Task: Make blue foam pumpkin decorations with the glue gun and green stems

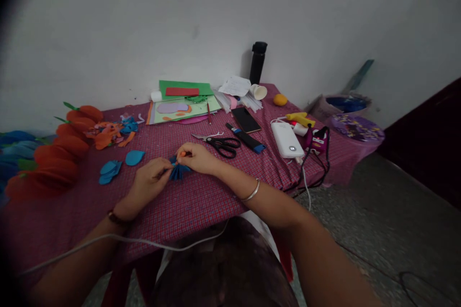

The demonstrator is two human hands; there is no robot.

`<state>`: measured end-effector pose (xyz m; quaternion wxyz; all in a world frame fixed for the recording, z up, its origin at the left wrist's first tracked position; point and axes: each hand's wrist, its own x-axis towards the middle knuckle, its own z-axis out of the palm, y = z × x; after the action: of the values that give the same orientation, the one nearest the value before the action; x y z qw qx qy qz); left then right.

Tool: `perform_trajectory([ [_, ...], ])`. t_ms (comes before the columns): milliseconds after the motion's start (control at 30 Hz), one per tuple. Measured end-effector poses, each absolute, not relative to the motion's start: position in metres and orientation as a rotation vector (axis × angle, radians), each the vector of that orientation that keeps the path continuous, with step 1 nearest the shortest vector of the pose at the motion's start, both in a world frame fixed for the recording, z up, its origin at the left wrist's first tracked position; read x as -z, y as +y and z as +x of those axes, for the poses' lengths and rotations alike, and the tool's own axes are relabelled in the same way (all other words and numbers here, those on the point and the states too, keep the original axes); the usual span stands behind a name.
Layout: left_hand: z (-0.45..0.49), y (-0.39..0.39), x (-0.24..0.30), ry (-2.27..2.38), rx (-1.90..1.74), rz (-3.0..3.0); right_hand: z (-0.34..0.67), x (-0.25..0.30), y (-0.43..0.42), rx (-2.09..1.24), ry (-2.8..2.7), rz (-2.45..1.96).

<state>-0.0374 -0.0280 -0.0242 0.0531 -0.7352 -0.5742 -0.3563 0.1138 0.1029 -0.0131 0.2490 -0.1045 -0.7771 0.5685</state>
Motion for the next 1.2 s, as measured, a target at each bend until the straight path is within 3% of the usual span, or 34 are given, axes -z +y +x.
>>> perform_trajectory([
  [133, -0.036, -0.029, 0.024, -1.743, 1.019, -2.226, 0.113, 0.011, 0.104, -1.774, -1.902, -0.361],
  [400, -0.038, -0.031, 0.022, -1.751, 1.041, -2.202, 0.132, -0.004, 0.135, -1.361, -2.024, -0.444],
  [667, -0.041, -0.036, 0.018, -1.775, 0.92, -2.093, 0.137, -0.002, 0.131, -1.779, -2.161, -0.321],
  [867, -0.038, -0.036, 0.02, -1.821, 0.893, -2.122, 0.124, 0.006, 0.108, -1.485, -2.227, -0.187],
  [1033, -0.04, -0.034, 0.022, -1.946, 1.032, -2.076, 0.126, 0.003, 0.106, -0.933, -2.43, -0.057],
  [1200, -0.043, -0.031, 0.027, -1.997, 1.146, -2.036, 0.128, 0.003, 0.107, -0.82, -2.531, -0.002],
])
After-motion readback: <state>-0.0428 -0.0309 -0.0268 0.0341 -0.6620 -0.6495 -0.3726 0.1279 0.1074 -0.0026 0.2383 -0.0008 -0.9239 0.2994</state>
